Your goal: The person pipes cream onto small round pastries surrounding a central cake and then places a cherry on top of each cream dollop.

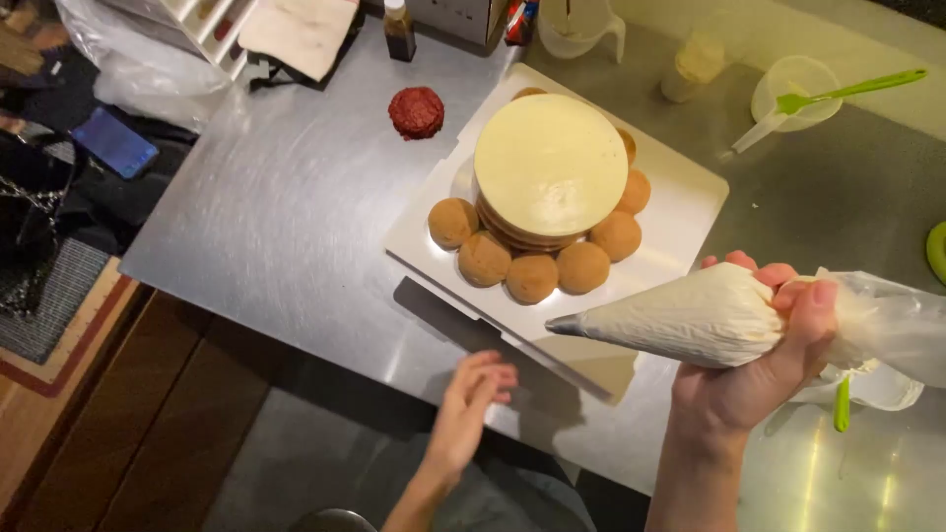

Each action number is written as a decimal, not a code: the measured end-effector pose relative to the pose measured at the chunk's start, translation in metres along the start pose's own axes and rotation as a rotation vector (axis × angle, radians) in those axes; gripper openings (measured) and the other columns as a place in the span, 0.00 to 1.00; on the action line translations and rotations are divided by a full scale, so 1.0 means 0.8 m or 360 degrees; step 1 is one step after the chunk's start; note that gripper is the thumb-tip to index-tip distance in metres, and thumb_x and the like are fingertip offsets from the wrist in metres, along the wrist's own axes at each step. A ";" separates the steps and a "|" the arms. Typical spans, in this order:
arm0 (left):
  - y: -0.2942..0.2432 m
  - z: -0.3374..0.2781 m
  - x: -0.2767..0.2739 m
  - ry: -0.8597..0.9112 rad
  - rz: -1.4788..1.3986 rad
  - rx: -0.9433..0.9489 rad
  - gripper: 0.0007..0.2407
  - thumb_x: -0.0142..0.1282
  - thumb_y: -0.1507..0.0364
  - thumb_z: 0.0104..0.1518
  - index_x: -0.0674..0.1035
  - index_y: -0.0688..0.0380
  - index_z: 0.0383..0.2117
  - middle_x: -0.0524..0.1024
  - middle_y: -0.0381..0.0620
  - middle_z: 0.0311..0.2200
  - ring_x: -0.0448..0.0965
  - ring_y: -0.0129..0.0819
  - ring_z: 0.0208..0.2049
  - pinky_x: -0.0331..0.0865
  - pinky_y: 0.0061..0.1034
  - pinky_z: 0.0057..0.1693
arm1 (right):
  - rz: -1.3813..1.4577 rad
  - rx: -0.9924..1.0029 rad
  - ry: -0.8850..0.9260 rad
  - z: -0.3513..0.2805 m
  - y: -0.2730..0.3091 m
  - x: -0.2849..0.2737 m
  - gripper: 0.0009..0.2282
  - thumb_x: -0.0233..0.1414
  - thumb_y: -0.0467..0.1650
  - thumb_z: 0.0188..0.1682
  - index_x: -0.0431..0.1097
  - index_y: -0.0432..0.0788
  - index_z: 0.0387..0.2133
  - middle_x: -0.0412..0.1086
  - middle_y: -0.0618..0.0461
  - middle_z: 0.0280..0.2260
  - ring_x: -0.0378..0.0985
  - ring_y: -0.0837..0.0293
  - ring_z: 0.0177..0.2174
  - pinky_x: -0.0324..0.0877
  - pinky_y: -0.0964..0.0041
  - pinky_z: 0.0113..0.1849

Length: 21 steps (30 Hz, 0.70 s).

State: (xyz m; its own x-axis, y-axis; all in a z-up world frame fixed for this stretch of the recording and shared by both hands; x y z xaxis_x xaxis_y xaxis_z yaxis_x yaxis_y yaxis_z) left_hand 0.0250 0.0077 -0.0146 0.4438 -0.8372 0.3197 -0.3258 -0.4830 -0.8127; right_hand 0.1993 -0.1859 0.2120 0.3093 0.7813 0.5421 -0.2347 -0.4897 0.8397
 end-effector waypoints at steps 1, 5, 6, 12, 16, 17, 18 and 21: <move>-0.024 0.006 -0.002 -0.0009 -0.0018 -0.0014 0.17 0.55 0.68 0.72 0.77 0.62 0.64 0.89 0.57 0.54 0.92 0.39 0.51 0.85 0.29 0.56 | -0.0021 0.0010 0.0008 -0.005 -0.002 0.008 0.15 0.61 0.44 0.58 0.69 0.53 0.26 0.76 0.63 0.35 0.87 0.54 0.44 0.83 0.50 0.50; -0.101 0.003 -0.014 -0.0273 -0.0680 0.0051 0.12 0.52 0.74 0.71 0.75 0.63 0.57 0.79 0.55 0.62 0.83 0.49 0.65 0.77 0.50 0.75 | -0.0266 -0.0124 -0.0057 -0.025 -0.002 0.034 0.15 0.58 0.45 0.54 0.63 0.53 0.26 0.71 0.61 0.37 0.84 0.53 0.45 0.84 0.51 0.50; -0.117 -0.002 -0.012 -0.0180 -0.0884 0.0125 0.06 0.50 0.79 0.72 0.82 0.63 0.42 0.83 0.53 0.58 0.83 0.53 0.64 0.74 0.62 0.78 | -0.0362 -0.0204 -0.0030 -0.029 -0.002 0.040 0.15 0.55 0.45 0.55 0.61 0.53 0.27 0.69 0.61 0.38 0.83 0.53 0.45 0.84 0.53 0.50; -0.111 -0.037 0.034 -0.0160 -0.0890 0.0050 0.31 0.52 0.75 0.68 0.64 0.58 0.81 0.68 0.52 0.81 0.72 0.48 0.77 0.67 0.49 0.79 | -0.0424 -0.0225 -0.0141 -0.029 -0.012 0.046 0.17 0.59 0.47 0.52 0.63 0.54 0.26 0.71 0.60 0.37 0.85 0.52 0.46 0.87 0.53 0.51; -0.093 -0.039 0.033 -0.0171 -0.0832 0.0044 0.29 0.49 0.75 0.69 0.65 0.57 0.80 0.67 0.56 0.81 0.68 0.56 0.80 0.67 0.49 0.80 | -0.0427 -0.0233 -0.0141 -0.025 -0.025 0.046 0.18 0.59 0.47 0.52 0.63 0.51 0.24 0.72 0.60 0.35 0.86 0.53 0.43 0.90 0.52 0.48; -0.089 -0.041 0.033 -0.0192 -0.0803 0.0001 0.29 0.52 0.74 0.68 0.67 0.57 0.79 0.69 0.56 0.79 0.69 0.56 0.79 0.69 0.48 0.79 | -0.0413 -0.0249 -0.0093 -0.025 -0.029 0.044 0.18 0.59 0.47 0.52 0.65 0.51 0.25 0.72 0.60 0.35 0.86 0.53 0.43 0.89 0.52 0.48; -0.085 -0.043 0.033 -0.0212 -0.0773 -0.0043 0.29 0.55 0.72 0.67 0.69 0.57 0.78 0.71 0.57 0.78 0.71 0.57 0.78 0.70 0.47 0.79 | -0.0398 -0.0265 -0.0044 -0.024 -0.032 0.042 0.17 0.59 0.48 0.52 0.67 0.50 0.27 0.72 0.61 0.35 0.85 0.53 0.43 0.89 0.51 0.49; -0.077 -0.050 0.036 -0.0208 -0.0782 -0.0086 0.28 0.58 0.72 0.67 0.71 0.58 0.77 0.74 0.57 0.76 0.75 0.57 0.77 0.71 0.47 0.79 | -0.0398 -0.0285 0.0043 -0.025 -0.039 0.047 0.17 0.57 0.48 0.53 0.70 0.49 0.29 0.72 0.61 0.35 0.84 0.54 0.45 0.88 0.53 0.51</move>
State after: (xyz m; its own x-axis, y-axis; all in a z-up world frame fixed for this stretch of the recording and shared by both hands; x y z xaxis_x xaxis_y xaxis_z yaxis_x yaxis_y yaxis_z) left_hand 0.0246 0.0034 0.0641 0.6550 -0.4704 0.5913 -0.0934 -0.8270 -0.5544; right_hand 0.1998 -0.1339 0.2055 0.3537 0.8802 0.3165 -0.3140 -0.2071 0.9266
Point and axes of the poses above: each hand's wrist, its own z-axis towards the middle knuckle, its own x-axis out of the palm, y = z × x, the point moved 3 cm from there along z, towards the middle knuckle
